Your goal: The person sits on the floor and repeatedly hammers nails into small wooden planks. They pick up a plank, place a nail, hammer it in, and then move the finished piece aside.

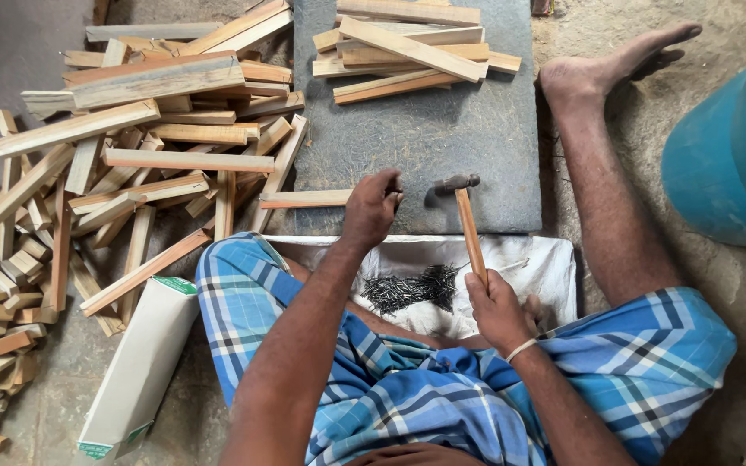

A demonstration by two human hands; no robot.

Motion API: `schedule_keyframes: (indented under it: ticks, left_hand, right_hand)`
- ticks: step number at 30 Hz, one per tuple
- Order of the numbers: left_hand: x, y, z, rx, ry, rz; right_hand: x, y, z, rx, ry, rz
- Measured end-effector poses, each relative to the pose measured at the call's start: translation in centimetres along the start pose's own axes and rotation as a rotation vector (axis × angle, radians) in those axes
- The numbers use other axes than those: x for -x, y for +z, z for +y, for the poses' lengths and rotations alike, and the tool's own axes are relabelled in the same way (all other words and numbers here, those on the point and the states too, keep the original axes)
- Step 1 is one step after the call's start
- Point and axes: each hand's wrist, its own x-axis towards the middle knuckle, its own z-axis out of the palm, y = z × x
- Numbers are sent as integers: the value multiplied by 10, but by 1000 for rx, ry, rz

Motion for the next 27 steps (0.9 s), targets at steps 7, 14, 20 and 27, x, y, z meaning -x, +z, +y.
schedule_keyframes:
  ticks: [7, 14, 20, 27]
  left_hand:
    - [4, 1, -12, 19, 56, 30]
    - [2, -6, -5, -9, -22, -25]
    - [4, -15, -16, -26, 153, -86]
    - [3, -13, -14, -127, 23, -155]
  right_hand:
    - [18, 1, -27, 480, -435, 261]
    - [18, 8, -53, 771, -337, 214]
    - [38, -5, -40, 401, -703, 417]
    - [15, 9, -43, 778, -305, 222]
